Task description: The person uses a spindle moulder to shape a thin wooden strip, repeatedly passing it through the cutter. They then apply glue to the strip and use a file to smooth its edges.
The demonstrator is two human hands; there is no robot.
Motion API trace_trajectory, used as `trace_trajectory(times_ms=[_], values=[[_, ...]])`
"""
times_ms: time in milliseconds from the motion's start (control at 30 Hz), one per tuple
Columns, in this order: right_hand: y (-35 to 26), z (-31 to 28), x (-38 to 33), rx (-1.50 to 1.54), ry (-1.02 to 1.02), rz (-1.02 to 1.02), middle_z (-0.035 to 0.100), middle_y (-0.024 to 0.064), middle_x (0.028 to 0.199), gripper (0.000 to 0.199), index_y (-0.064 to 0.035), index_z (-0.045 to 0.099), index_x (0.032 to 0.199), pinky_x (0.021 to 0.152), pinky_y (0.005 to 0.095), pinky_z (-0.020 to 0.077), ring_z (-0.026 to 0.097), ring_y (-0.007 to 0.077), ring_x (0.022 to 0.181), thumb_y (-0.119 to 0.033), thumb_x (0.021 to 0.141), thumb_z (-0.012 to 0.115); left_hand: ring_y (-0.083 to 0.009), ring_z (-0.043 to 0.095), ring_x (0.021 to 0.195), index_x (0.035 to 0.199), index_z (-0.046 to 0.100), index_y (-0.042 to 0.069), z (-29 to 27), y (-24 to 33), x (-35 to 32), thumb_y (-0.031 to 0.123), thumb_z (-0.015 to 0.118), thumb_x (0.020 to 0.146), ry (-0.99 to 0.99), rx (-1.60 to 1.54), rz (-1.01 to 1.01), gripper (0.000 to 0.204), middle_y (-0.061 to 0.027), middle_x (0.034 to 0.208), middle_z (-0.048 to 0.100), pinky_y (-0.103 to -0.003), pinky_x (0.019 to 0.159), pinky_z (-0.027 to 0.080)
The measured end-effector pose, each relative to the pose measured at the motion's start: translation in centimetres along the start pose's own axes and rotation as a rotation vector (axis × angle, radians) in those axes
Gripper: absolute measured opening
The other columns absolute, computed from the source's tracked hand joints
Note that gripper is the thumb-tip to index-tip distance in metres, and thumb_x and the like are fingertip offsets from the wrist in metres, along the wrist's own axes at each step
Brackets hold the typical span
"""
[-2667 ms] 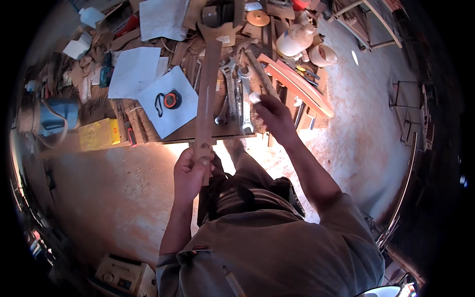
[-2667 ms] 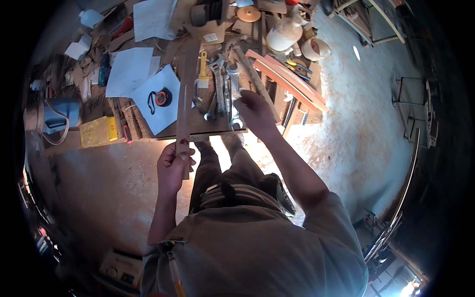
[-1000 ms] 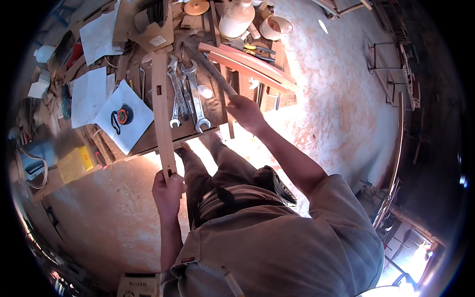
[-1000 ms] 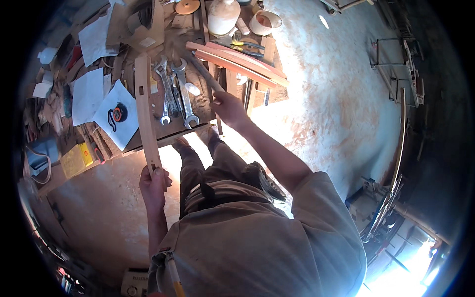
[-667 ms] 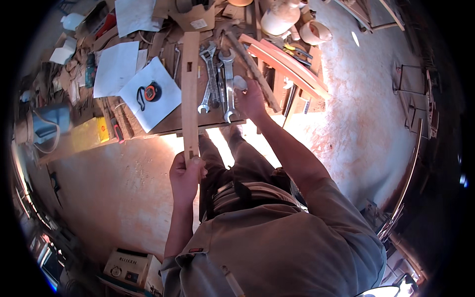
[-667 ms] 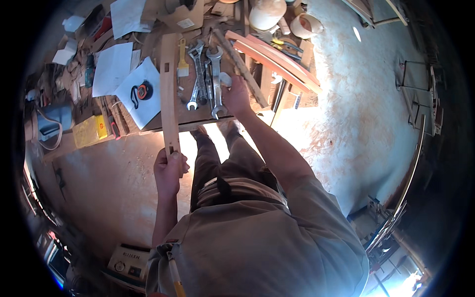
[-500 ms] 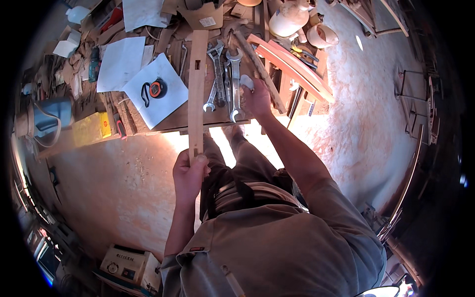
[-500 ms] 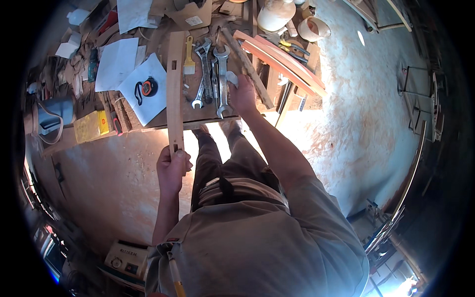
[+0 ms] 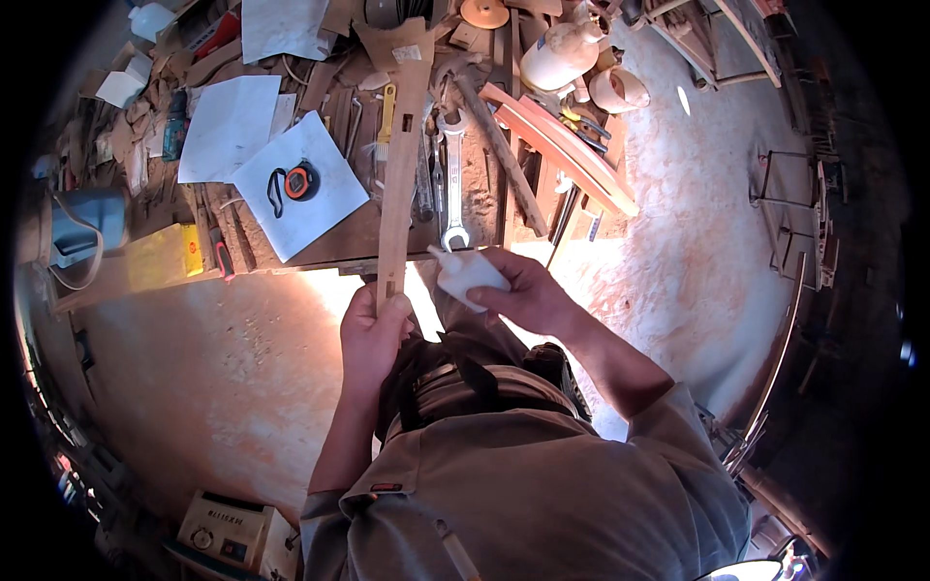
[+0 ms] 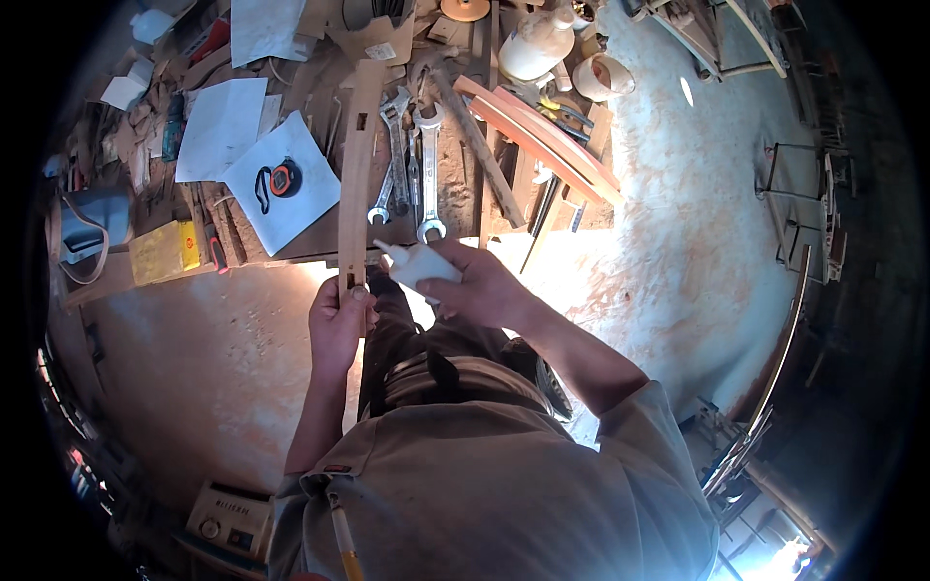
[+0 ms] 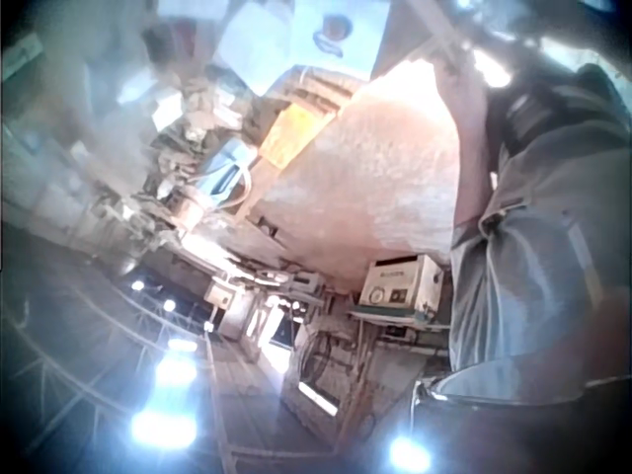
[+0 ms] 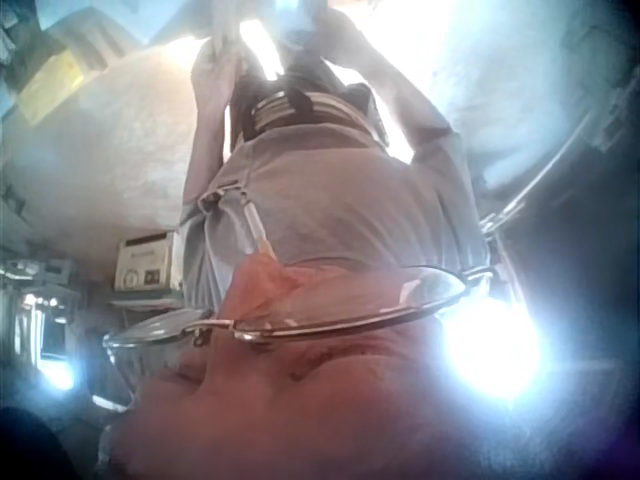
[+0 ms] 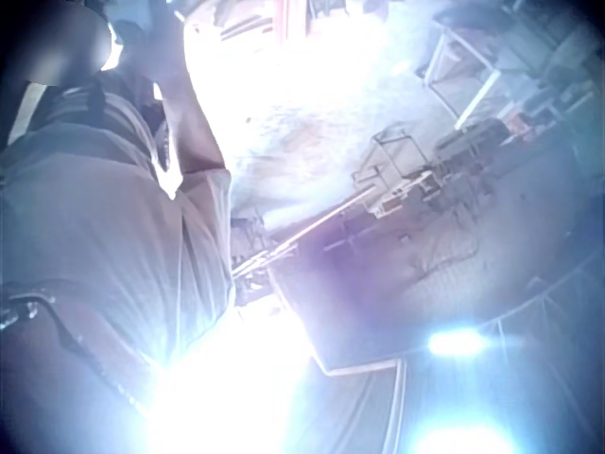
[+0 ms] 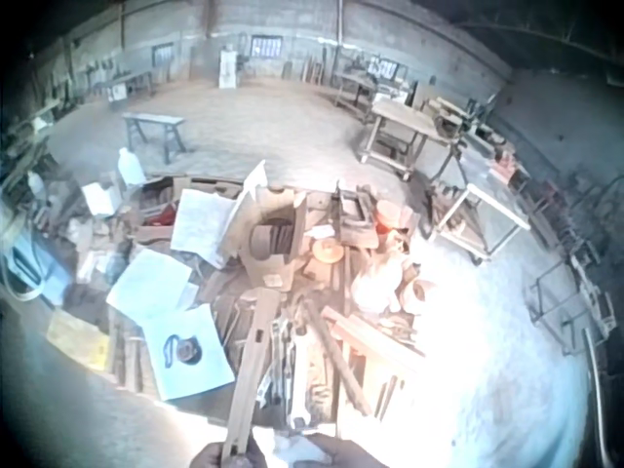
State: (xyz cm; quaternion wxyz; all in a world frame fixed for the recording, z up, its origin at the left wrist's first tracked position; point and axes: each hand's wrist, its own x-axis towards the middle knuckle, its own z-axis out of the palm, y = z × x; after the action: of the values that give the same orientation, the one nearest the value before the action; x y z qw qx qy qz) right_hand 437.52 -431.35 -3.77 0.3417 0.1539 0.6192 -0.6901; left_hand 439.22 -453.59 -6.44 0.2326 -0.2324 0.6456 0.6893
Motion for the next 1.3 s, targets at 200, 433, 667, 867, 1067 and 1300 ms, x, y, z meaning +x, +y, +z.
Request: trace_trajectory(times_ms=[200, 433, 667, 867, 1067, 1300], values=[[0.2, 0.9, -0.3, -0.329, 0.021, -0.127, 0.067, 0.0101, 0.09, 0.041, -0.0011, 0.058, 0.115, 0.076, 0.0313, 0.0513, 0.065, 0.0186, 0.079, -0.02, 0.081, 0.072, -0.0067, 0.055, 0.057, 0.103, 0.055, 0.001, 0.2, -0.2, -0.1, 0.018, 0.059, 0.09, -0.014, -0.012, 0.011, 0.022, -0.0042, 0.075, 0.062, -0.02, 0.048, 0.044], [-0.1, 1.1, -0.4, -0.409, 0.006, -0.072, 0.067, 0.0128, 0.086, 0.038, -0.0006, 0.061, 0.111, 0.075, 0.0317, 0.0511, 0.065, 0.0181, 0.08, -0.023, 0.082, 0.072, -0.0064, 0.052, 0.059, 0.106, 0.056, -0.003, 0.4, -0.1, -0.4, 0.013, 0.062, 0.087, -0.02, -0.047, -0.034, 0.026, -0.0027, 0.076, 0.058, -0.022, 0.052, 0.044], [0.3, 0.9, -0.2, -0.458, 0.001, -0.087, 0.067, 0.0142, 0.087, 0.036, 0.0003, 0.061, 0.109, 0.075, 0.0321, 0.0511, 0.066, 0.0202, 0.08, -0.022, 0.082, 0.071, -0.0059, 0.053, 0.058, 0.105, 0.055, -0.001, 0.7, -0.6, -0.4, 0.019, 0.062, 0.088, -0.015, -0.041, 0.008, 0.027, -0.0029, 0.076, 0.06, -0.02, 0.05, 0.044], [-0.5, 0.8, -0.3, -0.491, -0.003, -0.063, 0.067, 0.0146, 0.089, 0.035, 0.0006, 0.061, 0.11, 0.076, 0.0323, 0.0509, 0.066, 0.0209, 0.082, -0.021, 0.083, 0.07, -0.0052, 0.053, 0.057, 0.104, 0.054, 0.0, 0.9, -0.5, -0.3, 0.022, 0.062, 0.089, -0.033, 0.007, -0.005, 0.028, -0.0019, 0.074, 0.06, -0.019, 0.048, 0.043], [-0.8, 0.7, -0.4, -0.472, -0.012, -0.045, 0.067, 0.0149, 0.09, 0.036, 0.0006, 0.06, 0.111, 0.078, 0.0322, 0.0507, 0.066, 0.0211, 0.084, -0.02, 0.084, 0.069, -0.0049, 0.053, 0.057, 0.103, 0.054, 0.0, 1.0, -1.2, 0.0, 0.021, 0.062, 0.089, -0.041, 0.01, 0.0, 0.027, -0.0017, 0.074, 0.059, -0.019, 0.049, 0.042], [-0.9, 0.5, -0.3, -0.478, -0.008, -0.055, 0.067, 0.0151, 0.091, 0.037, -0.0007, 0.06, 0.114, 0.078, 0.0322, 0.0505, 0.066, 0.0201, 0.085, -0.02, 0.084, 0.068, -0.0052, 0.053, 0.057, 0.103, 0.054, 0.0, 0.9, -1.1, 0.2, 0.019, 0.061, 0.089, -0.043, 0.032, -0.018, 0.024, -0.0023, 0.075, 0.059, -0.019, 0.049, 0.042]])
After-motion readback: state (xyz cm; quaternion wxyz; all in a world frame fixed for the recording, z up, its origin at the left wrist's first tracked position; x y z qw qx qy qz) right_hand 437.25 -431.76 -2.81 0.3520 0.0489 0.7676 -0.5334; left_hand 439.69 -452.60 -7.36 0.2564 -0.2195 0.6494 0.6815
